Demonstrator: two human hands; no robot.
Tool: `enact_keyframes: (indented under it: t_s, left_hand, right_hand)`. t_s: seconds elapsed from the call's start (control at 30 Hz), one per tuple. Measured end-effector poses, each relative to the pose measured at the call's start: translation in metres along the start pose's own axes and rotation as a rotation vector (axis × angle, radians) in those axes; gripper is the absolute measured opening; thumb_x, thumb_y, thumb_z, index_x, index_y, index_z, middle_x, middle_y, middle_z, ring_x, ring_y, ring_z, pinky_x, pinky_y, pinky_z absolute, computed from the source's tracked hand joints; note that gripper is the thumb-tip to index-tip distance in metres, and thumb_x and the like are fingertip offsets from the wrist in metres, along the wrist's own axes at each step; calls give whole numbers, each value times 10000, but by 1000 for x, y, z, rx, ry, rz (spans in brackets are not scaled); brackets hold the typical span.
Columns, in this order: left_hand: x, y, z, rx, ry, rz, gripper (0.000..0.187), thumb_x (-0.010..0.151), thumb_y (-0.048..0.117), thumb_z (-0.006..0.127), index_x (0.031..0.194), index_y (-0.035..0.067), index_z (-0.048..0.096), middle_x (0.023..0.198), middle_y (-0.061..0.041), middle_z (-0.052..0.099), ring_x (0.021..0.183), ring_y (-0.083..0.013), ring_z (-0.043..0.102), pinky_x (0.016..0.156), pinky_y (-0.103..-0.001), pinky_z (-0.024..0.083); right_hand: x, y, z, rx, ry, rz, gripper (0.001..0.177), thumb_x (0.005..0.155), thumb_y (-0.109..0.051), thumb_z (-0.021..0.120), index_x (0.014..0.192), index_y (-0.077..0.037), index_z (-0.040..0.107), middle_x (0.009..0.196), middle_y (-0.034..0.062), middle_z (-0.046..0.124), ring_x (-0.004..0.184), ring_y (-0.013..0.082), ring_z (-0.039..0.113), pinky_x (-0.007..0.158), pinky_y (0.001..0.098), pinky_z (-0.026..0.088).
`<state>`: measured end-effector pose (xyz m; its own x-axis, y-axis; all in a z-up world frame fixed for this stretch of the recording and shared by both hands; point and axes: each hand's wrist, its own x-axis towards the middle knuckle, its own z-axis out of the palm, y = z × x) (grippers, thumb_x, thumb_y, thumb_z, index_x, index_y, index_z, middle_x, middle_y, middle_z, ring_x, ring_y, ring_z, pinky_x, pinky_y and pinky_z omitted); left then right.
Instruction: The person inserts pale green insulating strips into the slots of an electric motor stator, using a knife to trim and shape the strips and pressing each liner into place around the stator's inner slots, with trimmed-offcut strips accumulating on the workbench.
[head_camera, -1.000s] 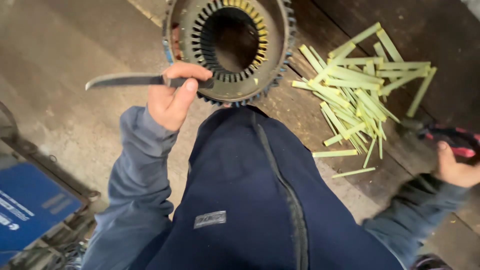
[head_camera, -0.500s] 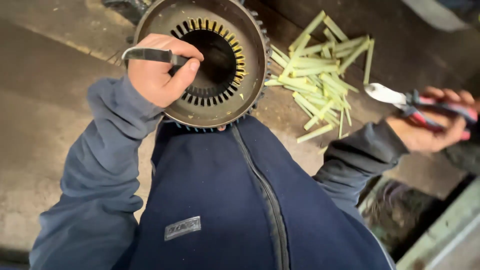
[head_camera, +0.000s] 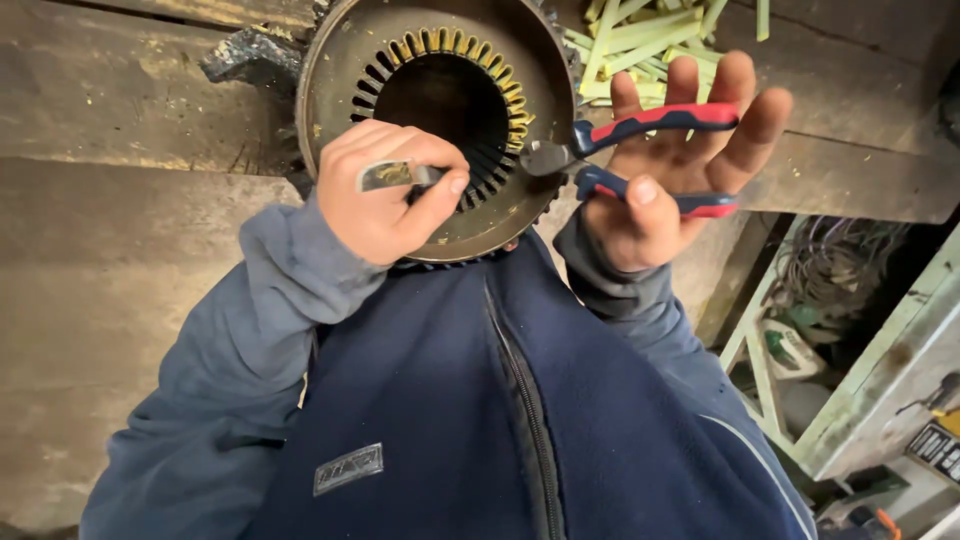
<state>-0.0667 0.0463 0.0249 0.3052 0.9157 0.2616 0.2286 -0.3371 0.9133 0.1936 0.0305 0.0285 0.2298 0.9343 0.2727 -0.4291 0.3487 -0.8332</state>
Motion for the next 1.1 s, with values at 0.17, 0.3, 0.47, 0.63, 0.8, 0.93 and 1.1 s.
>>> enact_keyframes:
  t_s: [0.17,0.3,0.47,0.63,0.8,0.93,1.1]
  left_hand:
    - [-2,-3,-1,14,-41,30,69,954,142,760,954,92,713,886,-61,696,831,-305,662,799,-408,522]
    - [-2,-6,0,35,-61,72,74,970,153,748,962,95,702,904,-53,699,840,-295,665,808,-406,517]
    - [-3,-8,1,49,-90,109,74,987,169,733,973,105,698,911,-49,700,851,-278,676,808,-396,510]
    - [-4,-9,1,31,-108,118,87,996,178,731,973,100,698,892,-47,694,832,-272,669,788,-393,499]
    - [-3,-8,0,45,-109,107,96,985,188,740,969,98,710,864,-52,687,804,-265,664,760,-391,492]
    - [-5,-9,1,61,-99,111,110,981,196,747,974,92,713,869,-57,690,808,-267,665,752,-393,490]
    - [-5,-9,2,61,-85,118,112,987,201,746,981,95,711,887,-56,692,825,-274,665,768,-396,498]
  right_hand:
    - [-18,21,1,-104,101,-136,859,859,66,684,1599,-187,327,1622,107,413,1407,284,474,1135,557,457]
    - [-25,25,-2,-114,148,-199,863,851,81,652,1612,-147,317,1608,123,397,1430,304,471,1146,587,449]
    - [-28,27,3,-121,161,-194,836,881,90,657,1604,-152,316,1613,105,402,1411,284,469,1175,584,437]
    - [-21,34,2,-197,112,-277,813,901,89,668,1623,-128,363,1399,103,578,1175,228,623,919,435,587]
    - [-10,31,15,-199,112,-305,777,914,80,693,1590,-111,362,1152,85,578,960,202,590,748,383,561]
    - [-15,31,18,-199,103,-264,754,935,87,676,1594,-125,379,1114,72,558,933,200,576,747,386,550]
    - [-14,37,22,-191,92,-273,728,934,94,675,1577,-119,406,1105,63,561,891,197,558,737,387,539]
